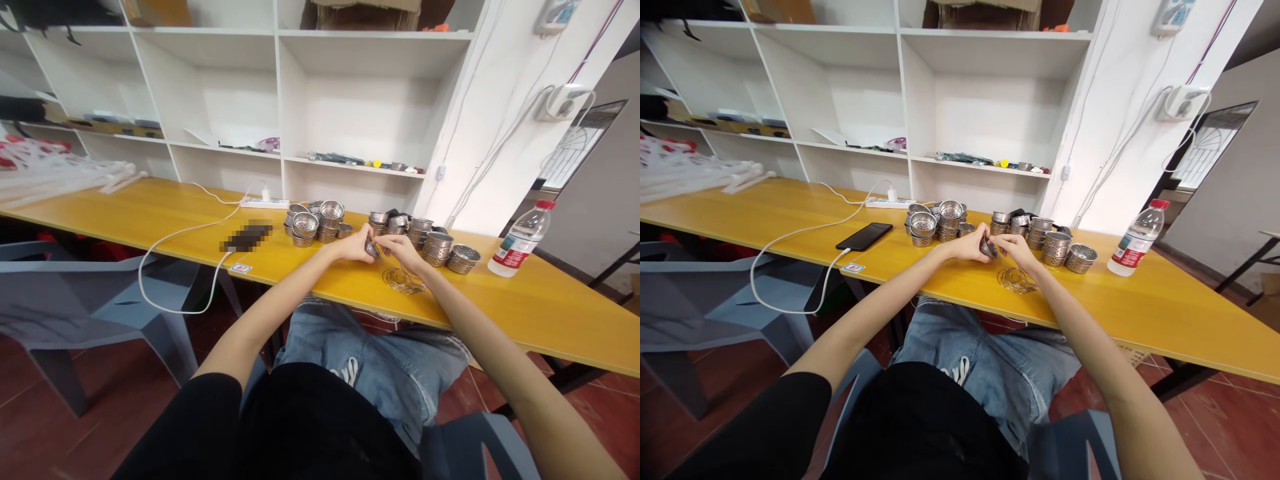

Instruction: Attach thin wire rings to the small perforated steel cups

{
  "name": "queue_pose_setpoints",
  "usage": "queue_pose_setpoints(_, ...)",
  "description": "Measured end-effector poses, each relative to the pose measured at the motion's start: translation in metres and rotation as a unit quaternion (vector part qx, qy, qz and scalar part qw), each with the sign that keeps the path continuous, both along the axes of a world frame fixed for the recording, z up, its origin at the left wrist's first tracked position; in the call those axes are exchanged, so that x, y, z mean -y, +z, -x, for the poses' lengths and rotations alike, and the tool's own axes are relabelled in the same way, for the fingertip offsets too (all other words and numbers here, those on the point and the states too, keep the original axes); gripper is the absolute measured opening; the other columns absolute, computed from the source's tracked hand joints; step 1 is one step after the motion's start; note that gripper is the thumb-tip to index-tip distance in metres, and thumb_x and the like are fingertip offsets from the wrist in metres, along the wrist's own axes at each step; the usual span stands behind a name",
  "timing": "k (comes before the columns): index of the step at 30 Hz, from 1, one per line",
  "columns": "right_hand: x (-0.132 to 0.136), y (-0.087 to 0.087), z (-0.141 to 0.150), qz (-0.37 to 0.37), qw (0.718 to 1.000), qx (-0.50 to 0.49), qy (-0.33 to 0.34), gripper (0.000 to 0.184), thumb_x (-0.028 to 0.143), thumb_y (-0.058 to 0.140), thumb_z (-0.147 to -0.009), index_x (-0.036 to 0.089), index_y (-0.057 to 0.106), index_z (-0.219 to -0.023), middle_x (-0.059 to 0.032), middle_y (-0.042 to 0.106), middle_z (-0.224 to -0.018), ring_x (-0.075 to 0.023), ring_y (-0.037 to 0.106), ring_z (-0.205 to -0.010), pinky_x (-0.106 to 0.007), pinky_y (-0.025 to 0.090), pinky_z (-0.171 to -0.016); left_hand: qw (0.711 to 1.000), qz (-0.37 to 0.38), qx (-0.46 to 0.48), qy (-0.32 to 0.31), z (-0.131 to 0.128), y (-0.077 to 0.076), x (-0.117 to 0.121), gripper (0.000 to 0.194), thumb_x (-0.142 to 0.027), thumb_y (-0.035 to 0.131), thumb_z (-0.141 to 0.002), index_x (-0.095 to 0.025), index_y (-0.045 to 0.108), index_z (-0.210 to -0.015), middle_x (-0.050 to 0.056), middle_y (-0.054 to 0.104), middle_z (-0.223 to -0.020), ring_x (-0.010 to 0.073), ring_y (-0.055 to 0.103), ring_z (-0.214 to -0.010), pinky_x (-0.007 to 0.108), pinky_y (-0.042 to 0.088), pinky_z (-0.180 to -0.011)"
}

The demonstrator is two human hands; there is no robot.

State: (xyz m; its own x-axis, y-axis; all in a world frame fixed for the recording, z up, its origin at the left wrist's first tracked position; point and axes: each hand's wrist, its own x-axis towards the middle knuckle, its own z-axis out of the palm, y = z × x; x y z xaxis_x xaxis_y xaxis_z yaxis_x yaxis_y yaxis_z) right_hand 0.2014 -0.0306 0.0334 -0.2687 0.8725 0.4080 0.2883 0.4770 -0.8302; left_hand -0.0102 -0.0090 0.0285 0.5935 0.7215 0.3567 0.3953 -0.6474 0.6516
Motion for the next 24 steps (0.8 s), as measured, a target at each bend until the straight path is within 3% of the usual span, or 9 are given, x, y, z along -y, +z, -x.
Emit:
queue_pose_setpoints(5, -0.0018, -0.0019, 0.0009, 0.033, 0.999, -0.028, 0.006, 0.045, 0.063, 0.09, -0.068, 0.018, 0.085, -0.073, 0.0003, 0.057, -0.061, -0.0147, 0.045, -0.066, -0.032, 0.036, -0.065, 0.999, -0.004, -0.029, 0.021, 0.0023, 0.004, 0.0015, 0.064, -0.03, 0.087, -0.066, -0.027, 0.037, -0.105, -0.002, 0.064, -0.1, 0.0202, 0.066, -0.093, 0.034, 0.054, -0.086)
queue_pose_setpoints(11, 0.0, -0.0029, 0.0017, 0.029, 0.999, -0.014, -0.003, 0.039, 0.056, 0.091, -0.064, 0.019, 0.083, -0.068, -0.0038, 0.07, -0.069, -0.0147, 0.046, -0.067, -0.033, 0.037, -0.065, 0.999, -0.009, -0.043, 0.027, 0.004, 0.0046, 0.0002, 0.065, -0.035, 0.088, -0.066, -0.027, 0.036, -0.104, -0.002, 0.064, -0.1, 0.021, 0.065, -0.094, 0.035, 0.054, -0.088)
queue_pose_setpoints(24, -0.0019, -0.0034, 0.0055, 0.021, 1.0, -0.016, -0.01, 0.03, 0.048, 0.091, -0.061, 0.02, 0.082, -0.067, -0.0033, 0.074, -0.073, -0.0191, 0.06, -0.076, -0.036, 0.05, -0.081, 0.996, -0.042, -0.068, 0.046, 0.0015, 0.0054, -0.0005, 0.065, -0.035, 0.09, -0.066, -0.027, 0.036, -0.101, -0.001, 0.062, -0.097, 0.022, 0.063, -0.091, 0.034, 0.051, -0.083)
